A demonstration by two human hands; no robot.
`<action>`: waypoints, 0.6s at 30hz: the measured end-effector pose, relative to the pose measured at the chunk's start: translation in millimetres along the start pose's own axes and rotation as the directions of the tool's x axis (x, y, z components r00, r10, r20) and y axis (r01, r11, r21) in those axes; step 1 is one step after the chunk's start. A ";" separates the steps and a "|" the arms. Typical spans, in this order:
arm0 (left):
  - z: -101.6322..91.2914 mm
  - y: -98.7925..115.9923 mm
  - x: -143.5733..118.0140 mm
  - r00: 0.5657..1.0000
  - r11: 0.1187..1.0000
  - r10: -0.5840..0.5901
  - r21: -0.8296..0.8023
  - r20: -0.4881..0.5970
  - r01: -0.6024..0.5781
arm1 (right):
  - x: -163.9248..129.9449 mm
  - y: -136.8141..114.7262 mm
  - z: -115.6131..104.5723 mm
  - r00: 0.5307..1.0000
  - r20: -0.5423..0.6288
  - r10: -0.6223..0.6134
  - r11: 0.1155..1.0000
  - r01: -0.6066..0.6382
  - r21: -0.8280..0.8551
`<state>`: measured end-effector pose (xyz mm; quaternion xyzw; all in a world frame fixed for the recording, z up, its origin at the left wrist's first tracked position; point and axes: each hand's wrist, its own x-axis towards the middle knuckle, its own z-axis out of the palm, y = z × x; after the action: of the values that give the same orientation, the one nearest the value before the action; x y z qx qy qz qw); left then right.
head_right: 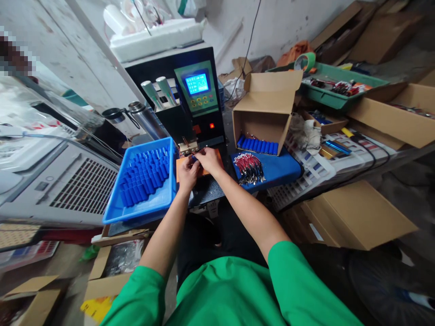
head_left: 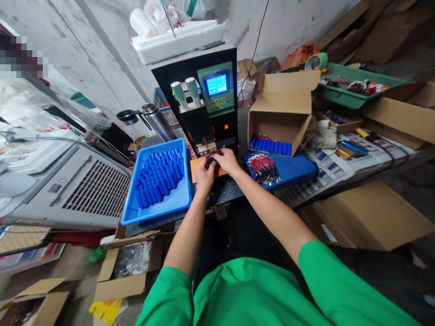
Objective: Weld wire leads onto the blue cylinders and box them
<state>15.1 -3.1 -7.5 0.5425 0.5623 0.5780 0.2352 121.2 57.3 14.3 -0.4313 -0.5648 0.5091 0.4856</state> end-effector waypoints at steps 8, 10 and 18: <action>0.3 4.4 -0.2 1.000 1.000 -0.003 -0.005 0.009 0.003 | -6.6 -0.5 -9.6 0.998 0.033 -0.058 0.998 0.057 0.008; 0.1 5.9 -0.8 1.000 1.000 0.013 0.004 0.007 -0.013 | -10.9 0.4 -15.2 0.995 0.027 -0.093 0.996 0.093 -0.007; -0.9 11.0 -2.0 0.999 0.999 0.036 0.015 0.023 -0.037 | -21.7 -1.9 -24.6 0.992 0.125 0.031 0.992 -0.046 0.117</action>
<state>18.6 -8.1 1.9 0.5610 0.5539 0.5718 0.2268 149.0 39.6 14.1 -0.3802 -0.5537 0.5769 0.4648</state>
